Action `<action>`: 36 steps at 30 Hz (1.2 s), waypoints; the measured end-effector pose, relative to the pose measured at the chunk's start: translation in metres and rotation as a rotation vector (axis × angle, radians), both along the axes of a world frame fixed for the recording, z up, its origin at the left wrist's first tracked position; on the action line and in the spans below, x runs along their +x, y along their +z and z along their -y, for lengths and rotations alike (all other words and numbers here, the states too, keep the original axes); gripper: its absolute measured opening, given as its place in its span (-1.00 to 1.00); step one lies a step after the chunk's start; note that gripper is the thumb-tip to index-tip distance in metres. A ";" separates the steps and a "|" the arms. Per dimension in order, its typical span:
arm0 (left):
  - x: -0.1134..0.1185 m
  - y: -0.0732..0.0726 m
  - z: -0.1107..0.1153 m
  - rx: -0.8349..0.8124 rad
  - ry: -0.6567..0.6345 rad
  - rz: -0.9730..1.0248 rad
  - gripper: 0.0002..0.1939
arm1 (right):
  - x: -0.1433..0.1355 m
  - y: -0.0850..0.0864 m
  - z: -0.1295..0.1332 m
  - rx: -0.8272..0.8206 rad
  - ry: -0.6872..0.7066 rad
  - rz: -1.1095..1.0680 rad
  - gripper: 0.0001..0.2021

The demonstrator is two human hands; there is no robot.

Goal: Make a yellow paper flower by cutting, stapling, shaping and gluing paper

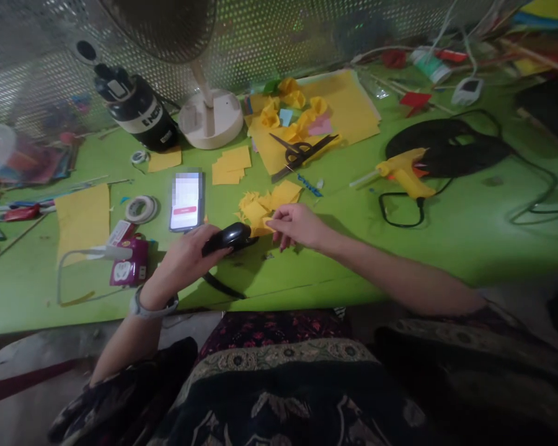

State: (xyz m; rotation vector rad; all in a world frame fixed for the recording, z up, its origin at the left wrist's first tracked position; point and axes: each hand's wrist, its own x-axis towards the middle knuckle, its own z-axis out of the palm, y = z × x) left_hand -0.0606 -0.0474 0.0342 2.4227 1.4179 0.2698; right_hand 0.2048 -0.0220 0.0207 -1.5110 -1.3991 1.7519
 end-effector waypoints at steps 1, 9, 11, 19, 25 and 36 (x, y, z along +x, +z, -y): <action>0.001 0.000 -0.002 -0.008 -0.009 0.004 -0.75 | -0.002 -0.002 0.001 -0.003 0.007 0.012 -0.77; -0.005 -0.003 -0.008 -0.055 -0.011 0.030 -0.78 | -0.001 0.001 -0.005 0.083 -0.026 -0.015 -0.77; -0.004 -0.004 -0.009 -0.044 -0.022 0.033 -0.78 | -0.003 0.003 -0.006 0.091 -0.009 0.012 -0.77; -0.002 -0.006 -0.008 0.003 -0.010 0.037 -0.78 | -0.011 -0.005 -0.008 0.213 0.018 0.108 -0.73; -0.001 -0.005 -0.005 -0.022 -0.012 0.043 -0.77 | -0.008 -0.010 -0.010 0.241 0.013 0.095 -0.75; 0.001 -0.006 -0.006 -0.060 0.026 0.031 -0.73 | -0.010 -0.010 -0.011 0.261 0.001 0.156 -0.73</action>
